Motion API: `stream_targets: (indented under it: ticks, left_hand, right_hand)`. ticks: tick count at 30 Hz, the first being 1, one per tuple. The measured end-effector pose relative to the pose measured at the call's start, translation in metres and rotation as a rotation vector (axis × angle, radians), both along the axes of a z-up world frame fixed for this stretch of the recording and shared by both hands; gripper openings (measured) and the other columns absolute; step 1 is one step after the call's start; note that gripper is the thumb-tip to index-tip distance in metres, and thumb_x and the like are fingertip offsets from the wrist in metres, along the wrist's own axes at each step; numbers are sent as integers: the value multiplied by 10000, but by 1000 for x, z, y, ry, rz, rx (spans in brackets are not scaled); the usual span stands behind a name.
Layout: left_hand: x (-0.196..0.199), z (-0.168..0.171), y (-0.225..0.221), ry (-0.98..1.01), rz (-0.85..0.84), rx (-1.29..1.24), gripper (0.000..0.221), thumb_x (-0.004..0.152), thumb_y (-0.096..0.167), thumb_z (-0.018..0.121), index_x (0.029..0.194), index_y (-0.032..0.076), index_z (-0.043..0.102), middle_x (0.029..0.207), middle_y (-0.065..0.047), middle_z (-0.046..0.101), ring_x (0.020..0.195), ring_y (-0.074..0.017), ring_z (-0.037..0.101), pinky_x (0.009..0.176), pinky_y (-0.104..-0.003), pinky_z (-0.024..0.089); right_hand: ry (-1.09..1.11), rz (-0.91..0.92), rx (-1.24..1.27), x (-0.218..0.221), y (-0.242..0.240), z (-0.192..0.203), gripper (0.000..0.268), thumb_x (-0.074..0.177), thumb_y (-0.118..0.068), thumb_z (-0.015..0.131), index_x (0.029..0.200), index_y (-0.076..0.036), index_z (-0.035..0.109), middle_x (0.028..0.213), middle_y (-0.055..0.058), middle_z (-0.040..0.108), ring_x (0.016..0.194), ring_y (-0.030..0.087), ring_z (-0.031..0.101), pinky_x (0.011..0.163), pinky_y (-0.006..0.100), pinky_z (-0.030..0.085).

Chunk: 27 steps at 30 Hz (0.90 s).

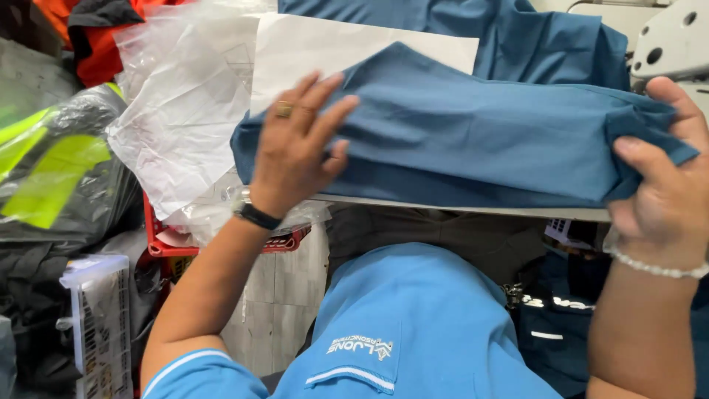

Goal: Folding a blue garment and placing it into a plastic bag with a paper insert.

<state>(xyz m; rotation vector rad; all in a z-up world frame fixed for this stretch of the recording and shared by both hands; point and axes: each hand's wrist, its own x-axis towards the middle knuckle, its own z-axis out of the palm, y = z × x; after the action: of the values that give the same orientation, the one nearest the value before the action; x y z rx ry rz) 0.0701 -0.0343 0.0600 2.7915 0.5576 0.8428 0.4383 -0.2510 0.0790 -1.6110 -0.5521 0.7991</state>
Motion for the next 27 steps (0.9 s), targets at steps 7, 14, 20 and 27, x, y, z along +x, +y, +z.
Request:
stream_targets:
  ticks: [7,14,20,27]
  left_hand:
    - [-34,-5,10,71,59,154,296,869,151,686,1157,86,706,1252,-113,676,1052,-338,696,874,-450,541]
    - [-48,-3,6,107,45,71,366,952,333,794,1203,76,721,1211,-107,712,965,-273,726,701,-359,558]
    - [-32,-16,4,-9,80,159,274,1085,276,804,1257,66,769,1124,-153,723,942,-255,726,731,-383,572]
    - [18,-18,-6,120,-40,73,404,1034,327,741,1373,120,672,1443,-164,632,1262,-380,633,1037,-486,507]
  right_hand:
    - [-293,87,-27,31,-26,-56,616,940,124,669,1482,-1,402,1489,232,483,1391,275,505,1175,374,463]
    - [-769,-58,-145,48,-47,-72,525,995,69,607,1497,29,458,1190,252,656,885,209,592,871,320,508]
    - [-1084,-102,-251,15,-41,-31,692,968,-141,923,1488,12,493,1269,213,639,1019,278,666,715,345,564]
    - [-1009,28,-475,22,-38,-43,246,917,-172,810,1134,-96,724,1001,66,630,853,219,597,764,375,511]
